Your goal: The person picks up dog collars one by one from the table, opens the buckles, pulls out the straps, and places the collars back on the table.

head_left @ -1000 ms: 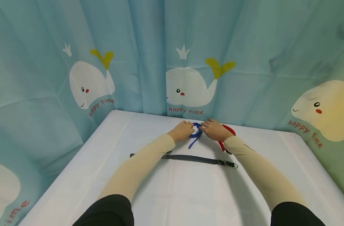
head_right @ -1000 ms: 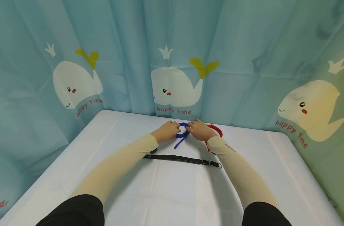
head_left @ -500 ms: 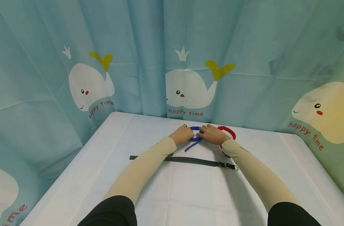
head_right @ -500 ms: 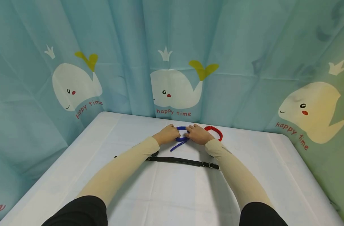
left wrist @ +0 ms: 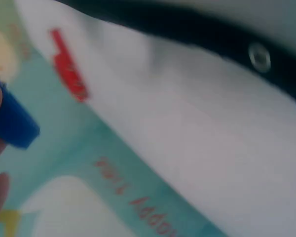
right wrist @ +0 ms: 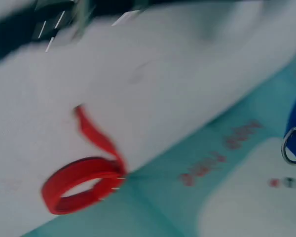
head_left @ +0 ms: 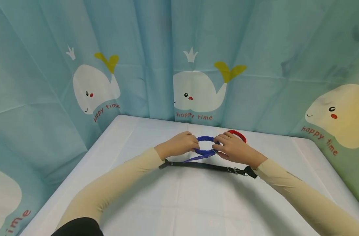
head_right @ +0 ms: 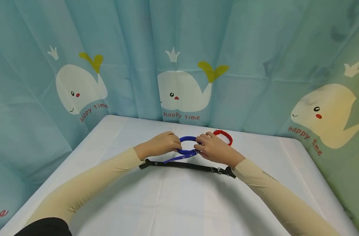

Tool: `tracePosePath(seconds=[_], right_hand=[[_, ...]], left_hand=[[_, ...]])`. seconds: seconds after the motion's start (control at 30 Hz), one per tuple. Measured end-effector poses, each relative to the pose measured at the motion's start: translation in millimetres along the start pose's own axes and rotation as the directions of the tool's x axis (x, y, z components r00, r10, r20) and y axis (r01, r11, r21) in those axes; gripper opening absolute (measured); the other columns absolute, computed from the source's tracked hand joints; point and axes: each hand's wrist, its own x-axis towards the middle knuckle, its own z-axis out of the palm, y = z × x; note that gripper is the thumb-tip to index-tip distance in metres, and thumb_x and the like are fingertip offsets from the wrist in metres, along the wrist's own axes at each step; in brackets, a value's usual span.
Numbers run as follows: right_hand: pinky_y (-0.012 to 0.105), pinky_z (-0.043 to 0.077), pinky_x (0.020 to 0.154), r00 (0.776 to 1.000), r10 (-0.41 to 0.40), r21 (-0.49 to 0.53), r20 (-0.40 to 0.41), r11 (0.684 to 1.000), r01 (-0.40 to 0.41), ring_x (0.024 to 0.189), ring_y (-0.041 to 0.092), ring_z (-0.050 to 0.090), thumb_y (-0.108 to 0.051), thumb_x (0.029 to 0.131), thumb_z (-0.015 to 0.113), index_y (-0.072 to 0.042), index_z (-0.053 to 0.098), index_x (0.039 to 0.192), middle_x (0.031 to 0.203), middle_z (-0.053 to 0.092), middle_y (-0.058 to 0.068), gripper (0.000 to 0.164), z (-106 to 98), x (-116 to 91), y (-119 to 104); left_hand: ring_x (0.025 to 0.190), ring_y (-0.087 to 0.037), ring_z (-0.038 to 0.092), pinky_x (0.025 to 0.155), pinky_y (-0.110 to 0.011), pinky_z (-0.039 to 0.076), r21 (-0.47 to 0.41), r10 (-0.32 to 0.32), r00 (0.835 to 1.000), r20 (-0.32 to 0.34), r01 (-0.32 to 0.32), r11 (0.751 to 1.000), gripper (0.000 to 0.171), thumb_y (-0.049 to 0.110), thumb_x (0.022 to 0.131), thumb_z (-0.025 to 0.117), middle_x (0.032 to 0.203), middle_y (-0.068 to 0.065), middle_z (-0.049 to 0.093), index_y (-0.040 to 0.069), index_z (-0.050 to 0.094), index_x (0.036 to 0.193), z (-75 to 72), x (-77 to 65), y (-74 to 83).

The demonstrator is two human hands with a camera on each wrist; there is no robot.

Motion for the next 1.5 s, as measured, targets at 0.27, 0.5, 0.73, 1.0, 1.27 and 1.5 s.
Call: tracePosePath(seconds=[0.27, 0.5, 0.73, 1.0, 1.27, 1.5], right_hand=[[0.038, 0.049, 0.078, 0.961, -0.057, 0.046, -0.272, 0.996, 0.072, 0.084, 0.020, 0.062, -0.034, 0.096, 0.051, -0.009, 0.070, 0.094, 0.087, 0.066, 0.006, 0.032, -50, -7, -33], [0.038, 0.053, 0.078, 0.958, -0.074, -0.073, -0.277, 0.996, 0.056, 0.079, 0.019, 0.064, -0.027, 0.068, 0.083, -0.006, 0.072, 0.094, 0.085, 0.070, 0.006, 0.035, -70, -4, -54], [0.040, 0.052, 0.077, 0.951, -0.048, -0.096, -0.305, 0.995, 0.019, 0.076, 0.019, 0.062, -0.028, 0.104, 0.023, -0.004, 0.072, 0.092, 0.082, 0.070, 0.007, 0.057, -76, 0, -66], [0.041, 0.051, 0.076, 0.936, -0.025, -0.088, -0.350, 0.996, -0.006, 0.070, 0.020, 0.058, -0.029, 0.101, 0.027, -0.002, 0.072, 0.086, 0.075, 0.066, 0.007, 0.055, -81, 13, -76], [0.040, 0.051, 0.076, 0.944, -0.017, -0.100, -0.331, 0.995, -0.017, 0.071, 0.020, 0.059, -0.029, 0.100, 0.034, -0.001, 0.071, 0.087, 0.076, 0.066, 0.007, 0.048, -81, 17, -78], [0.041, 0.052, 0.075, 0.925, 0.037, -0.057, -0.379, 0.996, -0.064, 0.072, 0.022, 0.061, -0.030, 0.102, 0.029, -0.002, 0.072, 0.088, 0.079, 0.067, 0.008, 0.054, -82, 14, -78]], left_hand=[[0.095, -0.008, 0.065, 0.089, -0.025, 0.048, -0.169, 0.057, 0.989, -0.140, -0.080, 0.982, 0.016, 0.017, 0.083, 0.070, 0.096, 0.006, 0.072, 0.016, 0.071, 0.099, -38.5, -36.4, 24.7], [0.100, -0.011, 0.064, 0.089, -0.028, 0.048, -0.071, 0.040, 0.996, -0.075, -0.046, 0.996, 0.016, 0.019, 0.088, 0.066, 0.101, 0.006, 0.070, 0.017, 0.069, 0.103, -60.9, -47.3, 38.2], [0.100, -0.010, 0.063, 0.094, -0.031, 0.047, -0.051, -0.096, 0.993, 0.070, 0.099, 0.994, 0.026, 0.032, 0.097, 0.050, 0.106, 0.007, 0.069, 0.019, 0.065, 0.115, -85.1, -48.4, 62.2], [0.090, -0.012, 0.063, 0.095, -0.032, 0.046, 0.189, -0.074, 0.963, -0.261, 0.126, 0.974, 0.042, 0.053, 0.087, 0.056, 0.094, 0.005, 0.070, 0.019, 0.067, 0.109, -76.9, -45.3, 87.0], [0.078, -0.011, 0.064, 0.091, -0.033, 0.048, 0.289, 0.005, 0.898, -0.440, 0.136, 0.948, 0.023, 0.039, 0.085, 0.065, 0.079, 0.007, 0.071, 0.018, 0.072, 0.091, -64.0, -41.8, 85.5], [0.076, -0.010, 0.063, 0.089, -0.034, 0.047, 0.260, -0.005, 0.869, -0.494, 0.154, 0.953, 0.021, 0.039, 0.080, 0.067, 0.077, 0.008, 0.071, 0.020, 0.073, 0.088, -63.9, -43.5, 81.0]])
